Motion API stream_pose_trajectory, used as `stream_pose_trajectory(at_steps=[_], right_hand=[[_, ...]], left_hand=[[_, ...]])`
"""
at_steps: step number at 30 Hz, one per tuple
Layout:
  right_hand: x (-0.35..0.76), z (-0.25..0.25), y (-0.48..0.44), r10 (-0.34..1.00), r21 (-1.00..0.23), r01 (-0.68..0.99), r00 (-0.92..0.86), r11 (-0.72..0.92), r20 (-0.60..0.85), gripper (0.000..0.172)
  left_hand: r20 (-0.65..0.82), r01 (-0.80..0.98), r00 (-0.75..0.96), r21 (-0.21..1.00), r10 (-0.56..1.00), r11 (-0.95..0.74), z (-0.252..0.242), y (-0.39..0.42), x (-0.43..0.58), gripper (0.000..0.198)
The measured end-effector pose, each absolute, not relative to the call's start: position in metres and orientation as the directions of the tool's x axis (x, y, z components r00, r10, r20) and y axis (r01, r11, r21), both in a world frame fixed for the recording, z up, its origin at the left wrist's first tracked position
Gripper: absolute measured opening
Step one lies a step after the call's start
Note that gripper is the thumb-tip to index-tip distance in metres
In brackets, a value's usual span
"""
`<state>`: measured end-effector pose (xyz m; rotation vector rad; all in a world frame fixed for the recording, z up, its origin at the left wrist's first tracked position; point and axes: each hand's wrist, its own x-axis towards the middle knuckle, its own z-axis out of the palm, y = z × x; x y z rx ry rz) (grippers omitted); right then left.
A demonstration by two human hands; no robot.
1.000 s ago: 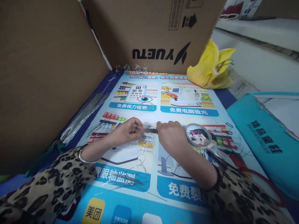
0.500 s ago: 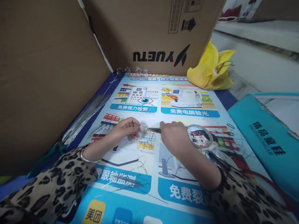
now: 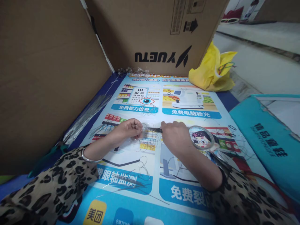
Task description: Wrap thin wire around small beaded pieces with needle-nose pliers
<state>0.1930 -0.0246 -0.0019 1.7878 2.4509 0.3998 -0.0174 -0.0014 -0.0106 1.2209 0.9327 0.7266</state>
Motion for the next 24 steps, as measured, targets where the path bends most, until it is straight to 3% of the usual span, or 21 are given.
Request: stream_pose_trajectory(at_steps=[7, 18, 24], right_hand=[[0.1930, -0.0026, -0.0238, 0.955, 0.232, 0.933, -0.293, 0.274, 0.053, 0.026], [0.1975, -0.0084, -0.0221, 0.918, 0.261, 0.918, -0.351, 0.299, 0.186, 0.031], [0.1965, -0.0079, -0.0224, 0.930, 0.223, 0.928, -0.335, 0.298, 0.151, 0.029]], left_hand=[[-0.177, -0.017, 0.382, 0.980, 0.907, 0.199, -0.0145, -0.0010, -0.0154, 0.026], [-0.125, -0.025, 0.365, 0.989, 0.922, 0.144, -0.0121, -0.0028, -0.0141, 0.024], [-0.157, -0.028, 0.378, 0.983, 0.913, 0.180, -0.0136, -0.0028, -0.0147, 0.023]])
